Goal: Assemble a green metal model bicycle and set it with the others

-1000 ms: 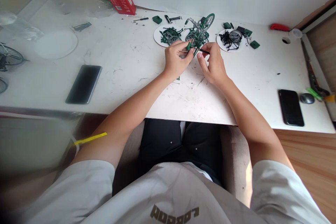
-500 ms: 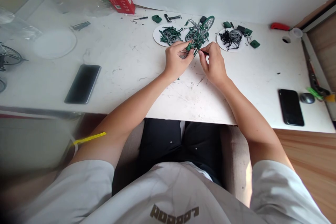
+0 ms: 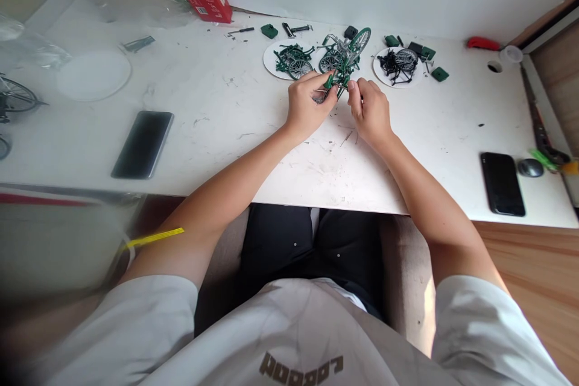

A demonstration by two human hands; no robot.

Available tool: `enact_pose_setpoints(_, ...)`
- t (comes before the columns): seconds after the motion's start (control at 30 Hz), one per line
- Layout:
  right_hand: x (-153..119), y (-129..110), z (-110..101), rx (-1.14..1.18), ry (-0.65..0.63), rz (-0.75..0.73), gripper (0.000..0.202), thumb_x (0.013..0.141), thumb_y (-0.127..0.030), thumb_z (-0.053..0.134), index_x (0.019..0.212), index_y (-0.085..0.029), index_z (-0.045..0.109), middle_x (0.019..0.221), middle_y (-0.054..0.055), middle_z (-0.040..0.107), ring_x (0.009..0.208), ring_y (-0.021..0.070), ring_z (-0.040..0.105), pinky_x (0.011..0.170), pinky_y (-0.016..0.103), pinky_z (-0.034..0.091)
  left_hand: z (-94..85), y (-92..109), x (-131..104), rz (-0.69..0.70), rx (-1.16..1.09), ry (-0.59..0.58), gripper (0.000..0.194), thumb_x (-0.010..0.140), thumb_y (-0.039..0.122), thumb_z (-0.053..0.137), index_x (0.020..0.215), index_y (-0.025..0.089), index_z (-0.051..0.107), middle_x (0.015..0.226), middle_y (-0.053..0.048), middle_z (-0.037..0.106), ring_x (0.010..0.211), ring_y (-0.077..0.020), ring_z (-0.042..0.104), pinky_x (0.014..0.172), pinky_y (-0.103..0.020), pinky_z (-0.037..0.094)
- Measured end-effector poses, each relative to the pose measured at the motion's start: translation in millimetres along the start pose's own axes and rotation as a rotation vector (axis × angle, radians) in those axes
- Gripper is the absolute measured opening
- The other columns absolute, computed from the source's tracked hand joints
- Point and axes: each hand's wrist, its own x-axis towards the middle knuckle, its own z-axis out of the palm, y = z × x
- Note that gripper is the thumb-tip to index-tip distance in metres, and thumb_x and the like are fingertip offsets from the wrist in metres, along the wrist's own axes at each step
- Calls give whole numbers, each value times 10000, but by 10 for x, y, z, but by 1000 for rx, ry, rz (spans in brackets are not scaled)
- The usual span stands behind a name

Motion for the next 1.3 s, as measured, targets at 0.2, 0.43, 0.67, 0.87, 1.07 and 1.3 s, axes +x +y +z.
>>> enact_pose_setpoints(0.2,-16,52,-1,41,-13,-64,630,1123,-892,387,1161,-307,618,1019,65,722,908,248,730,798,452,664,-17,-20,37,-9,-1,-3,465,1137,601,618,1452,305,787,1117,-91,784,1132,-253,802,1050,-414,719)
enact_pose_setpoints(0.43,-31,160,61,81,-70,-59,632,1141,-871,345,1282,-324,629,1038,54,725,912,240,752,832,451,684,-22,-12,30,-17,-2,17,430,1139,589,617,1388,296,809,1125,-88,781,1126,-251,809,1081,-432,711)
enact_pose_setpoints(0.67,-77,178,258,188,-18,13,732,1125,-899,237,1153,-302,659,755,1,663,715,222,733,757,464,696,-15,65,7,-39,18,45,419,1130,609,629,1329,299,829,1051,-70,784,1066,-242,819,1036,-416,715)
enact_pose_setpoints(0.87,-66,178,369,390,-75,148,860,1046,-993,188,987,-286,675,655,10,554,663,241,698,690,466,677,-19,-1,38,86,105,61,510,1172,633,509,1371,274,813,1101,-112,795,1019,-235,799,965,-375,683)
enact_pose_setpoints(1.07,-81,56,246,455,-42,176,809,1043,-994,309,983,-269,663,691,4,521,753,234,744,715,404,658,-9,-30,54,139,190,46,492,1207,583,413,1432,324,766,1141,-101,789,1059,-235,801,972,-365,647)
enact_pose_setpoints(1.3,-52,-26,95,304,-21,37,673,1107,-899,451,1111,-265,678,895,25,653,892,218,724,804,393,648,-55,-18,58,177,183,28,449,1208,555,443,1455,334,746,1194,-118,798,1080,-241,787,975,-387,644)
